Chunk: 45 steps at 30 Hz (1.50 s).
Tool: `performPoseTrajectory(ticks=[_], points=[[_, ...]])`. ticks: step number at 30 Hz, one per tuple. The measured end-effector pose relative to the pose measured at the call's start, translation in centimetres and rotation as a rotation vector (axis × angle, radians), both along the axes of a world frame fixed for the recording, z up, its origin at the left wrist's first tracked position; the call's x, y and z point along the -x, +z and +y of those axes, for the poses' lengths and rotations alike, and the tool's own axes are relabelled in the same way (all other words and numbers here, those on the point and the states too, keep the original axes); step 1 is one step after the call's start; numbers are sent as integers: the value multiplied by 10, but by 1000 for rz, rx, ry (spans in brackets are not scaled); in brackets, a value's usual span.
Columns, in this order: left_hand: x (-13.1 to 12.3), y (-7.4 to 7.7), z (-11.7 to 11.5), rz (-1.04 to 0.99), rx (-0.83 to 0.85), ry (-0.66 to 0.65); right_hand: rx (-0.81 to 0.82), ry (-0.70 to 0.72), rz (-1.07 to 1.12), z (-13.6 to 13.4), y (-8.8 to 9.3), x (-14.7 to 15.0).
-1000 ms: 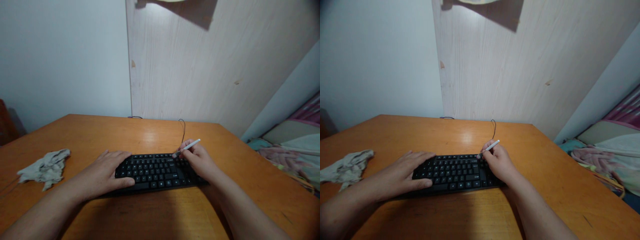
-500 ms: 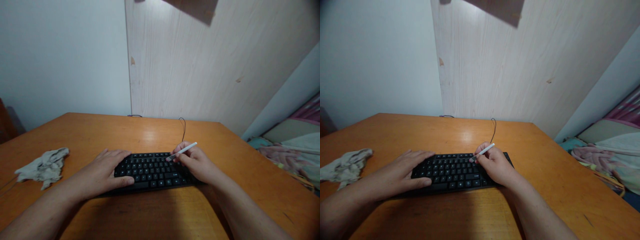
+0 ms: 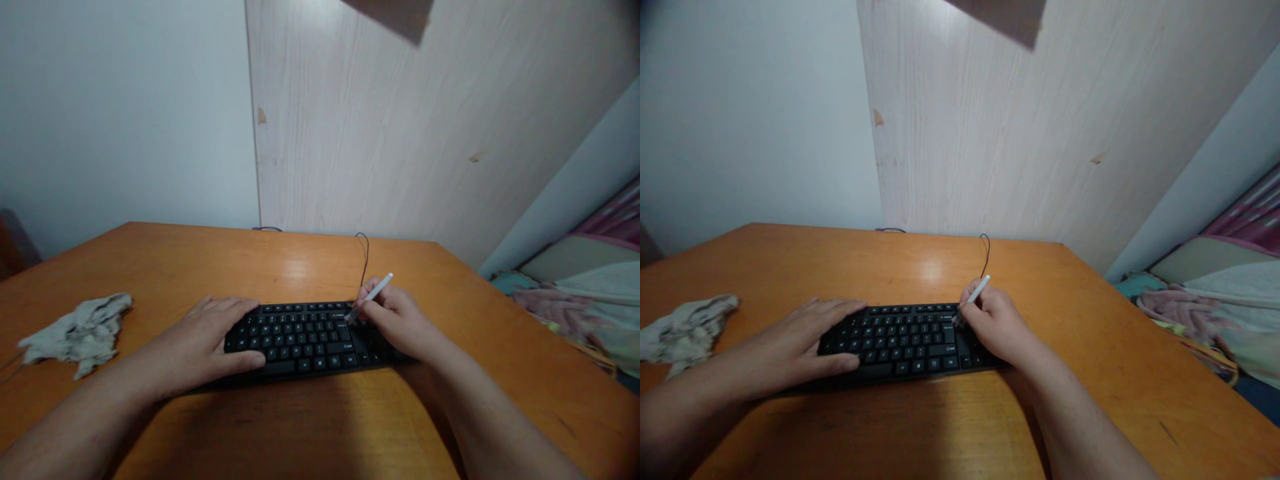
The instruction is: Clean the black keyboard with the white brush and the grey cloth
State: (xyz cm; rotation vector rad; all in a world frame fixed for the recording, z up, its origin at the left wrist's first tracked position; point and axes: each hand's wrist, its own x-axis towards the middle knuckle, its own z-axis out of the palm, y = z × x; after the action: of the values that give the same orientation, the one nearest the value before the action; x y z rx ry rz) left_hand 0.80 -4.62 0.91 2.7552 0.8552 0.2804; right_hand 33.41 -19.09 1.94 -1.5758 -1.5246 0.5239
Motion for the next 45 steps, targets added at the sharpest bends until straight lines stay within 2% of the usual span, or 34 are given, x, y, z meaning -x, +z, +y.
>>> performPoseTrajectory(ticks=[3,7,12,15,17,20,26,30,35,39,45], points=[[0,1,0,-12,0,-3,-10,-31,82,0,0,-2],[-1,2,-1,-7,-1,-14,-35,-60,-37,1,-2,-2],[-2,2,-1,29,-1,-3,-12,-53,29,-1,1,1],[-1,1,-1,40,-8,-5,-40,-73,-71,-2,2,2],[-1,1,-1,42,-11,0,-37,-49,-129,-2,3,1],[0,0,0,42,-10,1,-16,4,-101,-3,3,-1],[1,-4,2,28,-24,-9,-55,-32,-142,-3,2,-1],[1,-2,0,34,-29,-9,3,56,-41,-4,2,-1],[2,-2,1,18,-44,-7,-27,-8,-78,-4,2,-2],[1,-2,2,23,-42,-18,27,60,-7,-5,4,-4],[0,-1,1,45,-37,4,-119,-122,-22,3,-3,-7]])
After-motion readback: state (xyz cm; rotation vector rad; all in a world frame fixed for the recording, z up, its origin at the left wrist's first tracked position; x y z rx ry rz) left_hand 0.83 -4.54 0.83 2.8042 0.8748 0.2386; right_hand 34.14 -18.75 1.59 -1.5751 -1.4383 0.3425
